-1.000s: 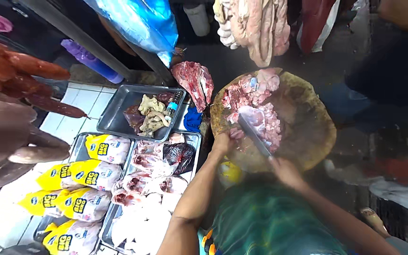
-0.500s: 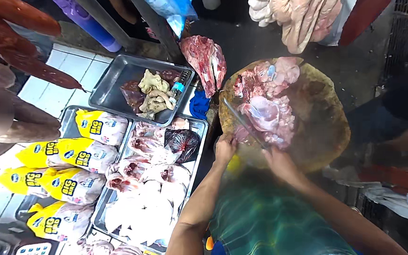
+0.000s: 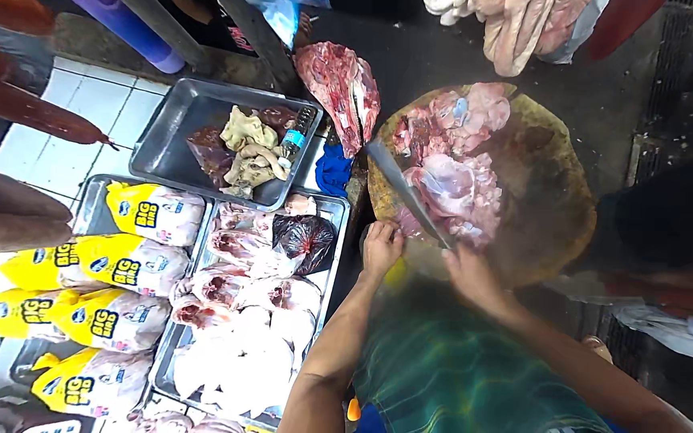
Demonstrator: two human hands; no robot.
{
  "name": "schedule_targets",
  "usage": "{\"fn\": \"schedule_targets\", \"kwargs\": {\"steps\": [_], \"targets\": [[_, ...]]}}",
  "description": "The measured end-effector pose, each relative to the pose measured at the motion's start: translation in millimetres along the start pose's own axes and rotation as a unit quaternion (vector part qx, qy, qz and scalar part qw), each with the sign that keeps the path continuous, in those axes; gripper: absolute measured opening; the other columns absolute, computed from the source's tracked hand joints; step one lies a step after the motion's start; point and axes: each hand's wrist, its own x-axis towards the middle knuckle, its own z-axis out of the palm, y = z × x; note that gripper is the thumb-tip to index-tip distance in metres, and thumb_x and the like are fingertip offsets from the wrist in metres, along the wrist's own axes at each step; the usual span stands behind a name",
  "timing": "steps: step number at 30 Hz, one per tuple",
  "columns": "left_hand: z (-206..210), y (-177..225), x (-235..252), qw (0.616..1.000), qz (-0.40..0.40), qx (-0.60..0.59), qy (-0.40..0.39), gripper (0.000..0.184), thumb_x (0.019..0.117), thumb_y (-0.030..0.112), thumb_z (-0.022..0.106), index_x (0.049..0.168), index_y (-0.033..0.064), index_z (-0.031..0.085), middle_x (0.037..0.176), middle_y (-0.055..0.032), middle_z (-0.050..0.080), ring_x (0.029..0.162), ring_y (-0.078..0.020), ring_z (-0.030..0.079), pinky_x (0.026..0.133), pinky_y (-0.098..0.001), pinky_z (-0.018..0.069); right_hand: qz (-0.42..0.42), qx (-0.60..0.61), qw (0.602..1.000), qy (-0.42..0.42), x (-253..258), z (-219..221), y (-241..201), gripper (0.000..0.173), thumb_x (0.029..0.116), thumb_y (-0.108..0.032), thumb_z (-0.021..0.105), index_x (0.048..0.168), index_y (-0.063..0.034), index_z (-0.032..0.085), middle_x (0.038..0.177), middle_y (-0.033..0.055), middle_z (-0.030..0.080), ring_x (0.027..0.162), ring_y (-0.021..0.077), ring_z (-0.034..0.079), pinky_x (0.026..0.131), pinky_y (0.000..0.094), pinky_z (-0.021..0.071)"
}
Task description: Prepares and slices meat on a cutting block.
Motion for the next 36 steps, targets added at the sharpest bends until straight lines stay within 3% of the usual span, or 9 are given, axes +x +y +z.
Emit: {"fn": "schedule_targets", "kwargs": {"steps": [2,6,8,14,18,20,25,31,36], "targets": [[4.8,-4.7,3.5,1.000,0.006,0.020,-0.018,0.019,0.0977,0.021,0.062,0.101,0.0090,0.076,0.115,-0.0081,0.072,0.117,-0.0247,0.065,0.102,-0.0432,0.0534,0.124,-0.056,0.983,-0.121,4.5,-3.5,5.7,0.068,0.1062,-0.063,0.031,0.117,-0.0045,0.066,0.099,0.0192,0.071,0.099,0.0360,0.071,0.087,0.0573,0.0558],[-2.9,-4.3,1.7,0.999,-0.016,0.011,-0.025,0.021,0.0980,0.023,0.063,0.111,0.0115,0.075,0.119,-0.0036,0.073,0.118,-0.0202,0.065,0.104,-0.0412,0.0524,0.175,-0.022,0.980,-0.095,-10.2,-32.5,8.5,0.071,0.1068,-0.063,0.027,0.118,-0.0059,0.067,0.099,0.0192,0.071,0.099,0.0363,0.070,0.087,0.0600,0.0539],[-10.5,-1.0,0.2,0.998,-0.055,-0.027,-0.019,0.032,0.0969,0.026,0.067,0.126,0.0118,0.071,0.126,-0.0060,0.070,0.121,-0.0202,0.065,0.106,-0.0433,0.0527,0.148,0.009,0.988,-0.035,-18.8,-43.5,4.7,0.067,0.1075,-0.061,0.029,0.114,-0.0068,0.068,0.087,0.0164,0.069,0.084,0.0336,0.069,0.078,0.0575,0.0544],[-12.7,-2.5,-5.9,0.997,-0.024,-0.041,0.056,0.017,0.0920,0.019,0.065,0.100,0.0055,0.072,0.110,-0.0114,0.070,0.110,-0.0257,0.066,0.096,-0.0437,0.0549,-0.090,0.092,0.980,0.154,-29.2,-13.0,-29.9,0.054,0.1082,-0.047,0.040,0.107,-0.0003,0.067,0.066,0.0045,0.061,0.058,0.0156,0.062,0.056,0.0383,0.0559],[3.8,-13.3,-0.2,0.999,0.024,0.037,0.014,0.019,0.0944,0.026,0.065,0.096,0.0102,0.075,0.107,-0.0073,0.073,0.109,-0.0263,0.066,0.097,-0.0446,0.0533,0.110,-0.056,0.989,-0.085,-17.5,15.0,-9.2,0.070,0.1054,-0.064,0.032,0.117,-0.0043,0.065,0.094,0.0179,0.072,0.095,0.0355,0.072,0.084,0.0565,0.0572],[5.3,-16.2,3.3,0.997,0.026,0.066,-0.016,0.020,0.0951,0.029,0.065,0.100,0.0138,0.077,0.110,-0.0051,0.073,0.111,-0.0259,0.065,0.098,-0.0459,0.0518,0.175,-0.069,0.975,-0.116,-18.5,8.4,-3.5,0.076,0.1048,-0.067,0.026,0.117,-0.0039,0.066,0.100,0.0195,0.072,0.102,0.0373,0.071,0.088,0.0585,0.0558],[-7.7,-13.9,-4.6,0.998,-0.033,0.026,-0.043,0.021,0.0978,0.029,0.063,0.108,0.0149,0.075,0.116,-0.0029,0.072,0.115,-0.0230,0.063,0.101,-0.0444,0.0515,0.190,-0.001,0.982,-0.021,-45.1,-21.8,-7.4,0.070,0.1073,-0.062,0.026,0.108,-0.0035,0.065,0.083,0.0159,0.066,0.081,0.0332,0.069,0.074,0.0553,0.0551],[-39.0,-3.6,-22.9,0.972,-0.227,-0.046,-0.036,0.027,0.0936,0.014,0.065,0.119,0.0052,0.067,0.110,-0.0142,0.068,0.097,-0.0277,0.068,0.085,-0.0521,0.0574,-0.034,0.096,0.984,0.145,-53.0,6.1,-31.7,0.058,0.1085,-0.051,0.037,0.105,-0.0011,0.067,0.067,0.0041,0.063,0.058,0.0155,0.064,0.054,0.0387,0.0568],[-50.9,7.5,-11.7,0.954,-0.290,-0.004,-0.078,0.028,0.0905,0.019,0.069,0.116,0.0066,0.068,0.105,-0.0135,0.069,0.096,-0.0306,0.067,0.084,-0.0562,0.0556,0.194,-0.066,0.973,-0.109,-46.1,22.5,-6.8,0.075,0.1037,-0.069,0.026,0.118,-0.0058,0.064,0.095,0.0173,0.071,0.096,0.0367,0.072,0.084,0.0577,0.0567]]}}
